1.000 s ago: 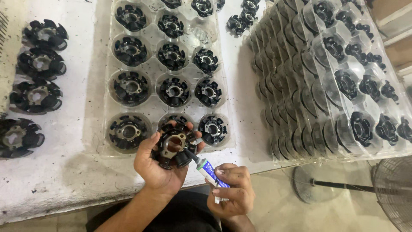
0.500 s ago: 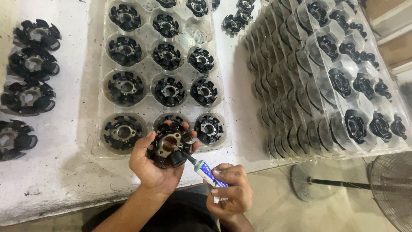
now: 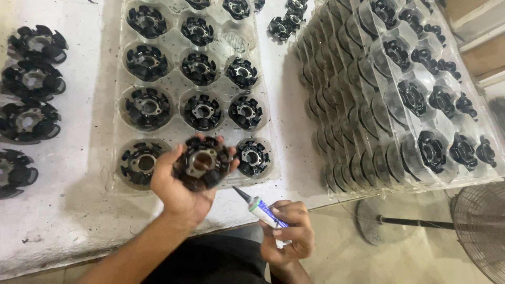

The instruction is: The person picks black plastic rotor-like parts from a blister tray, applies adhesive from a small tube to each part's hub, and places the treated parts back into the tray. They open the glue tube, squeeze adhesive onto the center of each part one at a time, and set finished parts aside on the workbench.

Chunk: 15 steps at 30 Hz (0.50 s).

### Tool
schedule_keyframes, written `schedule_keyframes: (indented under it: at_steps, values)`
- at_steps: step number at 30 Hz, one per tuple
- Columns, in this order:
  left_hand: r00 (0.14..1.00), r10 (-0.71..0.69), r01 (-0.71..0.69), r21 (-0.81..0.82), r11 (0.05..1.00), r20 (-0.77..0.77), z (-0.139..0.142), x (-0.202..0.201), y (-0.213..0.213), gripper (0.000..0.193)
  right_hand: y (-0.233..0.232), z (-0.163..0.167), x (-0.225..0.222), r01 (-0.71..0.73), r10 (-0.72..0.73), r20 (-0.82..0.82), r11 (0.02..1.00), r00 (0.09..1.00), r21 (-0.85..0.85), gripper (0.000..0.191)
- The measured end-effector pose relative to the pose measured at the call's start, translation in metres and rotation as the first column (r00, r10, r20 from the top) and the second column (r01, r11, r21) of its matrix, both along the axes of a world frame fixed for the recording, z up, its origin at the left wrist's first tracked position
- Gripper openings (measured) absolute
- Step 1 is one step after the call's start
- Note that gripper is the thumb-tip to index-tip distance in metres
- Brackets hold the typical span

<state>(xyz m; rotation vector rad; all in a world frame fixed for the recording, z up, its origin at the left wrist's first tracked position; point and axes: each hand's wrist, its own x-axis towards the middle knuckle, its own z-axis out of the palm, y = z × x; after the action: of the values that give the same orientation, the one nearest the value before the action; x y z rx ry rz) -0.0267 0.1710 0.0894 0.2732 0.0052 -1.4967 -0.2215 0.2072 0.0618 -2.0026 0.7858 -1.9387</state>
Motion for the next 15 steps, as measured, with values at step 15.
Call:
schedule_keyframes:
  at_steps: [15]
  values:
    - [0.360, 0.679, -0.308, -0.606, 0.734, 0.640, -0.029, 0.014, -0.325, 0.023, -0.008, -0.145, -0.030, 0.013, -0.171, 0.360, 0.916, 0.917, 0.402, 0.029]
